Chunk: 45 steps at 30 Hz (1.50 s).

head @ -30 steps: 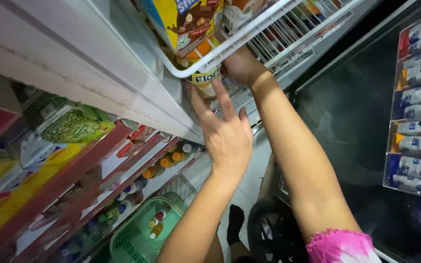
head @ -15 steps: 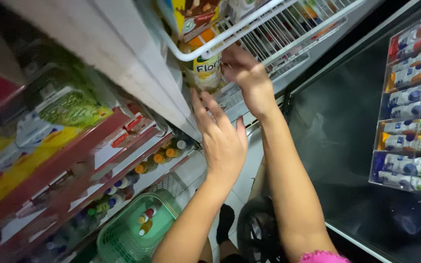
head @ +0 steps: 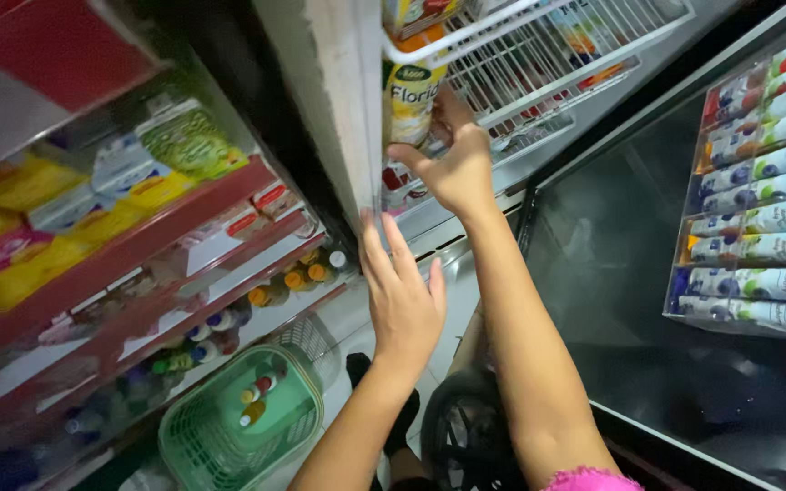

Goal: The person repeatedly takes various packaged drinks and food items from a green basket and places them into a refrigerated display case. They handle cartons, bottles, and pouches, arranging them on the shelves.

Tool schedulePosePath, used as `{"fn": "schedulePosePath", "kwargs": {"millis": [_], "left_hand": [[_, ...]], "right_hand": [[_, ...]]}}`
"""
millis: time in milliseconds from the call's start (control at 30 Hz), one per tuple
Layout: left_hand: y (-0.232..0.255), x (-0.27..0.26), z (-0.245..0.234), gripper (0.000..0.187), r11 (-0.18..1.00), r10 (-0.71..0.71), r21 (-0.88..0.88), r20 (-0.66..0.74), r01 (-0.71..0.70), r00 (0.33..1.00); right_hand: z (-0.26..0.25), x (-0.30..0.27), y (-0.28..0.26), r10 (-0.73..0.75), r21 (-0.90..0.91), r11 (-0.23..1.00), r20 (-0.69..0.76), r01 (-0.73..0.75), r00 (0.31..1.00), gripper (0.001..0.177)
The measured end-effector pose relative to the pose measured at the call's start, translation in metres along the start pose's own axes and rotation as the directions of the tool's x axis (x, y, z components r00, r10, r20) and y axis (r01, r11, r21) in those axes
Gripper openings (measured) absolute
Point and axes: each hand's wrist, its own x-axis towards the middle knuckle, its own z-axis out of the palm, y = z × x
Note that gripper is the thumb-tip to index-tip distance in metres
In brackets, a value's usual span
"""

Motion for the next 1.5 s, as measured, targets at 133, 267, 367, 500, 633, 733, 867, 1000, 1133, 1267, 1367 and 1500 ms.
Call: {"fn": "schedulePosePath", "kwargs": {"millis": [133,267,367,500,633,733,867,1000,1133,1267,1367,1500], "left_hand": [[-0.02,-0.016,-0.019,0.079,1.0,-0.015,0.011,-0.026,0.015,1.0],[-0.054,-0.037,-0.056,0.069,0.997,-0.03,0.065,-0.107,0.037,0.994],[-0.09,-0.059,-0.091,0.062,0.995,-0.017,0.096,-0.162,0.033,0.987],[-0.137,-0.107,-0.137,0.055,0.973,-0.099,0.185,-0.205,0.138,0.974],[-0.18,-0.17,-0.178,0.05,0.916,-0.226,0.266,-0.275,0.3,0.934],[-0.212,-0.226,-0.218,0.047,0.869,-0.332,0.246,-0.352,0.429,0.875],[-0.243,-0.298,-0.285,0.044,0.727,-0.394,0.346,-0.497,0.593,0.773],[-0.258,-0.377,-0.354,0.04,0.661,-0.46,0.287,-0.575,0.694,0.676],[-0.261,-0.45,-0.395,0.037,0.577,-0.512,0.25,-0.631,0.777,0.584],[-0.259,-0.512,-0.42,0.038,0.498,-0.542,0.215,-0.679,0.84,0.495],[-0.258,-0.551,-0.432,0.038,0.447,-0.597,0.133,-0.693,0.885,0.406],[-0.258,-0.586,-0.44,0.038,0.415,-0.606,0.081,-0.718,0.906,0.342]], "right_hand": [[0.002,-0.042,0.008,-0.095,-0.079,0.994,-0.225,0.079,0.97,0.074],[0.023,-0.129,0.014,0.036,-0.099,0.991,-0.446,-0.089,0.894,0.014],[0.057,-0.197,0.015,0.219,-0.243,0.918,-0.35,-0.314,0.911,0.041],[0.106,-0.253,0.018,0.442,-0.185,0.869,-0.127,-0.459,0.888,0.051],[0.146,-0.282,0.021,0.48,-0.162,0.871,0.083,-0.464,0.873,0.051],[0.18,-0.287,0.028,0.264,-0.244,0.949,0.269,-0.2,0.926,0.054],[0.233,-0.302,0.023,0.19,-0.212,0.971,0.396,-0.112,0.898,0.057],[0.285,-0.338,-0.002,0.35,-0.178,0.937,0.451,-0.302,0.821,0.064],[0.349,-0.387,-0.033,0.328,0.006,0.916,0.566,-0.401,0.756,0.061],[0.417,-0.434,-0.077,0.274,-0.218,0.961,0.689,-0.168,0.671,0.05],[0.463,-0.47,-0.109,0.214,-0.27,0.963,0.777,0.006,0.591,0.047],[0.512,-0.515,-0.136,0.027,-0.14,0.969,0.88,0.206,0.475,0.043]]}}
